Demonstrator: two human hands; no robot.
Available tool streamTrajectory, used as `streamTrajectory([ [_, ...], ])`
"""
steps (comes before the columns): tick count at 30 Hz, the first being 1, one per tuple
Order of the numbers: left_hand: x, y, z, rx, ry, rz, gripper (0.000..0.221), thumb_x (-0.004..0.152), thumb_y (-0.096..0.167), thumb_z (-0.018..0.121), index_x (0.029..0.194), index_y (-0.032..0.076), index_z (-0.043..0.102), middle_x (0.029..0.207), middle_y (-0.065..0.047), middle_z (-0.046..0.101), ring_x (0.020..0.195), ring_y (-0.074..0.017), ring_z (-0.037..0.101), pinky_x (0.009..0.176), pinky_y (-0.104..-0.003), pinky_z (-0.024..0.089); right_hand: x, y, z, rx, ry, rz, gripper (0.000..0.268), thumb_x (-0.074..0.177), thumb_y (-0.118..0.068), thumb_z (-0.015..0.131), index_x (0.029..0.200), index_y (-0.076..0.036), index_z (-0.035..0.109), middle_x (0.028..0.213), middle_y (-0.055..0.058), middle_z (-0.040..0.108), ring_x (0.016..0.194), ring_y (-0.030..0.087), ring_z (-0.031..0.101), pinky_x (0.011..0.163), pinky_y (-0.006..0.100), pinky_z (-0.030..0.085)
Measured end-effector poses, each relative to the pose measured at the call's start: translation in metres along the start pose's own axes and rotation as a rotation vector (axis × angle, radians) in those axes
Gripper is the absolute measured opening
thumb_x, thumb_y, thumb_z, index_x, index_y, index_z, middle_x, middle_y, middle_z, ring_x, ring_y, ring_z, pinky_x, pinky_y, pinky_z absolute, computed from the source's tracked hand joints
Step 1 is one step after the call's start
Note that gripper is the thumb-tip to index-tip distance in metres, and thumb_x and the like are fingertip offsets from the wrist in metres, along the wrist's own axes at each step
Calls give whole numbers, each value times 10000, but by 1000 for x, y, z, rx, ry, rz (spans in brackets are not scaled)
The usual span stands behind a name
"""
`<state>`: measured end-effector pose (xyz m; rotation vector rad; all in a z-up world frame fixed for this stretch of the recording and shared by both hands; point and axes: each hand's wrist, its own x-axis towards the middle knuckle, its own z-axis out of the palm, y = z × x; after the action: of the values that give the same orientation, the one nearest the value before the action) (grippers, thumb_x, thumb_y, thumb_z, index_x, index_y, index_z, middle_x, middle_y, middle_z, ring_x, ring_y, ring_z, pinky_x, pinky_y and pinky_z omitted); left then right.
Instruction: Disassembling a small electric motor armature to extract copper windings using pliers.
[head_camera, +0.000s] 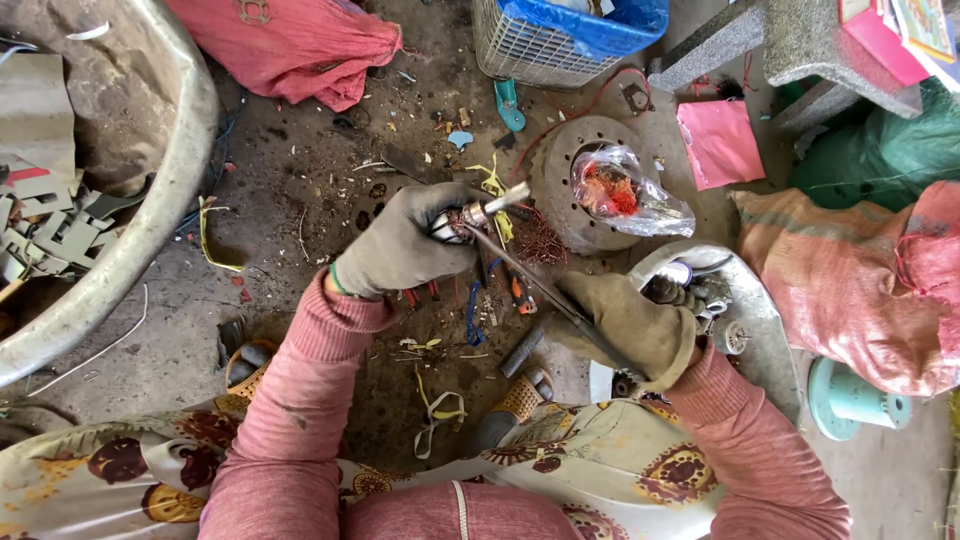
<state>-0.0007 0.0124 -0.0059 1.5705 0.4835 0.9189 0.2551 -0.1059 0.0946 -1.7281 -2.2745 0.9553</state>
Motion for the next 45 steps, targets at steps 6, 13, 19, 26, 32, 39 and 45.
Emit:
streamTrajectory([
  [6,1,17,8,367,206,340,376,874,-4,768,1234,20,659,961,-14,676,847,-46,653,746,-227,546,-1,8,15,163,17,-137,306,862,-177,785,1078,-20,635,830,116,698,704,223,670,641,351,548],
  [13,-1,9,24,-310,288,-32,445,837,-24,718,1275,8,648,836,34,633,687,-45,572,601,-230,490,0,2,9,206,-180,-14,276,880,-164,736,1077,-31,596,837,87,669,733,196,647,663,351,552],
  [19,-3,14,23,18,356,158,414,860,-41,772,1252,10,649,923,30,652,839,-25,573,749,-218,527,-3,8,9,275,-178,48,355,806,-151,776,1106,-27,631,899,131,649,816,218,608,736,367,535],
  [26,-2,22,24,85,372,212,456,858,11,831,1276,10,648,995,-31,698,911,-57,633,823,-241,549,-1,-1,4,210,-158,15,446,816,-195,802,1179,-12,618,951,97,682,840,188,637,749,343,545],
  [32,-3,27,25,181,385,251,445,865,39,846,1262,10,646,1005,-67,727,905,-85,691,818,-256,570,0,-4,6,271,-160,88,395,827,-154,778,1174,-32,637,900,82,700,802,158,651,732,327,570],
  [39,-2,22,22,101,314,152,441,837,25,822,1245,-2,659,956,-22,709,874,-48,632,790,-242,562,7,-8,12,-34,93,-42,330,768,-180,833,1014,-46,659,841,122,680,722,276,699,644,380,555],
  [45,-4,14,15,-170,95,-110,403,789,15,833,1167,-21,698,886,47,648,779,-24,543,683,-226,505,6,15,24,-365,324,-162,189,879,-141,755,923,-41,600,774,160,630,715,404,652,623,488,496],
])
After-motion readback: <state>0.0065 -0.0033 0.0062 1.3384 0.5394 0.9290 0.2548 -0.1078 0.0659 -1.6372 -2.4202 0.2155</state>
